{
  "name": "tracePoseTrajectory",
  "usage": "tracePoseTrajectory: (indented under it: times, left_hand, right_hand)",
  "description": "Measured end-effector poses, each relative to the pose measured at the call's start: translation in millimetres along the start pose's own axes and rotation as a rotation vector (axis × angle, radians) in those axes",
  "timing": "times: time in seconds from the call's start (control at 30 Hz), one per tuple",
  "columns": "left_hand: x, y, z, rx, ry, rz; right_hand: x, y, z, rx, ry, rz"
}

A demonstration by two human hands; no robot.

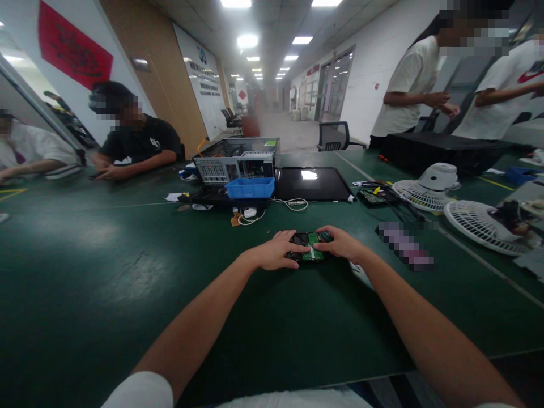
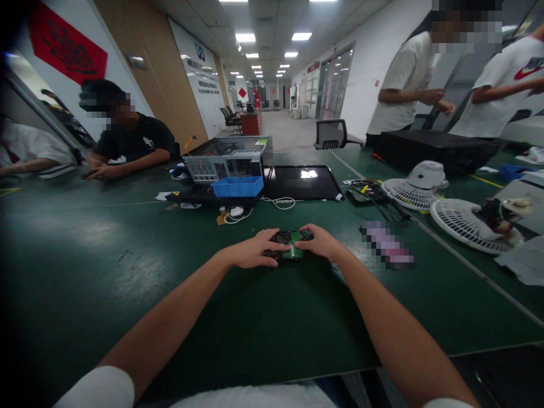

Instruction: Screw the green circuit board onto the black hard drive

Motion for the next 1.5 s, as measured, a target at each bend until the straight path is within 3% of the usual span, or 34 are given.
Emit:
tracePoseTrajectory:
  times: [1.5]
  left_hand:
    - [2.5, 1.1, -1.2, -0.003, 0.0, 0.025]
  right_hand:
    - [2.7, -0.9, 3.8, -0.195, 0.017, 0.077]
Point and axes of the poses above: each hand's wrist, its own x-axis towards the middle knuckle, its own z-axis out of the back of the hand, y = z × x, the point moved 6 cm from there along x, towards the middle knuckle, and after that the axes turned 3 degrees about -y, right-handed, at the moved point
